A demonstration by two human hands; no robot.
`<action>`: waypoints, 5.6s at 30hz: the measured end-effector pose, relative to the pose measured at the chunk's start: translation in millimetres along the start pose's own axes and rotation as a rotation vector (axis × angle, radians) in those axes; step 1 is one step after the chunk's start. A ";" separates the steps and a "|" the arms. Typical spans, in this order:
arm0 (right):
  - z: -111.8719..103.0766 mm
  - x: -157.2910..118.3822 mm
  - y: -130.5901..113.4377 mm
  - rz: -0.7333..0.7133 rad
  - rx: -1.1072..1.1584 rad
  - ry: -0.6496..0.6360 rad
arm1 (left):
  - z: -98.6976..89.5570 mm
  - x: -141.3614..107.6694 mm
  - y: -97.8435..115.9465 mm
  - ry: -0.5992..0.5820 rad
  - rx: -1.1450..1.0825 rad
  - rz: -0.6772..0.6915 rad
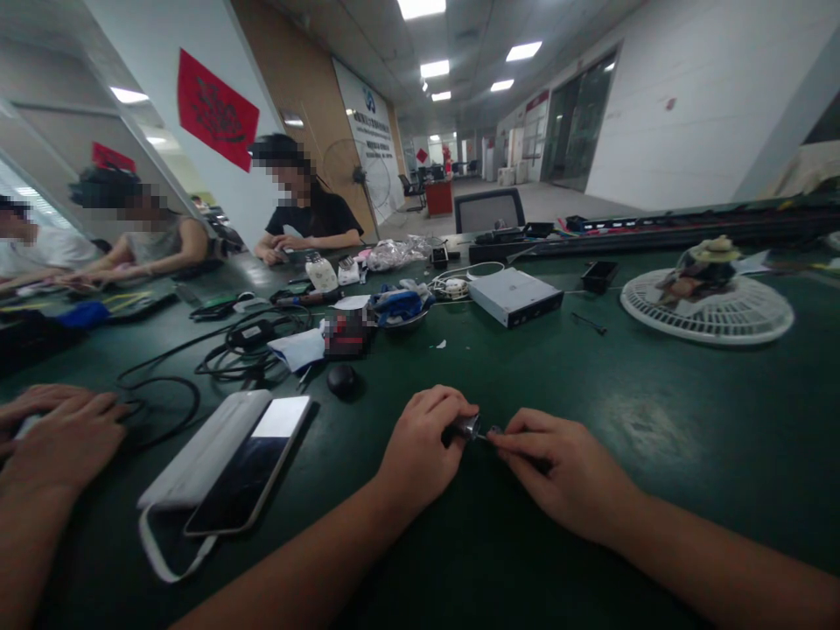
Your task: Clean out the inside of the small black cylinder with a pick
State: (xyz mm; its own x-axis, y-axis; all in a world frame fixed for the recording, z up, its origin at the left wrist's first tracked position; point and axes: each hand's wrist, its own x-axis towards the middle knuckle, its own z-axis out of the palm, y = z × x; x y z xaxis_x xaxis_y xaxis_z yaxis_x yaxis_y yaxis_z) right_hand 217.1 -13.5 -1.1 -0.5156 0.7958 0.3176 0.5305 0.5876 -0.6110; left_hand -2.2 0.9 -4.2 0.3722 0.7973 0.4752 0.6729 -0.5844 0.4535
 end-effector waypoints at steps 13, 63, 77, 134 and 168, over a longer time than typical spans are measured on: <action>2.5 2.7 2.7 0.226 -0.261 0.069 | -4.3 3.9 4.4 0.023 -0.006 -0.171; 0.0 4.4 4.8 0.190 0.198 0.159 | -4.8 2.5 3.8 -0.202 -0.128 0.307; -3.3 3.1 0.9 0.156 0.178 0.153 | -4.4 3.5 5.4 0.082 -0.037 -0.141; -1.6 5.4 5.9 0.208 0.220 0.231 | -6.1 3.0 9.6 -0.136 -0.083 0.100; -0.5 7.3 0.7 0.301 0.250 0.091 | -7.5 2.4 7.4 -0.180 -0.133 0.156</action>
State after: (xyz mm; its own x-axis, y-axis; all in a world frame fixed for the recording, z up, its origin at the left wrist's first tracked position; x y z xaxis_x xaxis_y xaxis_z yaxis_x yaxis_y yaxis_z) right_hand 214.0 -7.2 1.1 -0.2944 0.9433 0.1536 0.4632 0.2814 -0.8404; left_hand -1.2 -2.7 5.9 0.5805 0.7031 0.4108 0.5132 -0.7075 0.4859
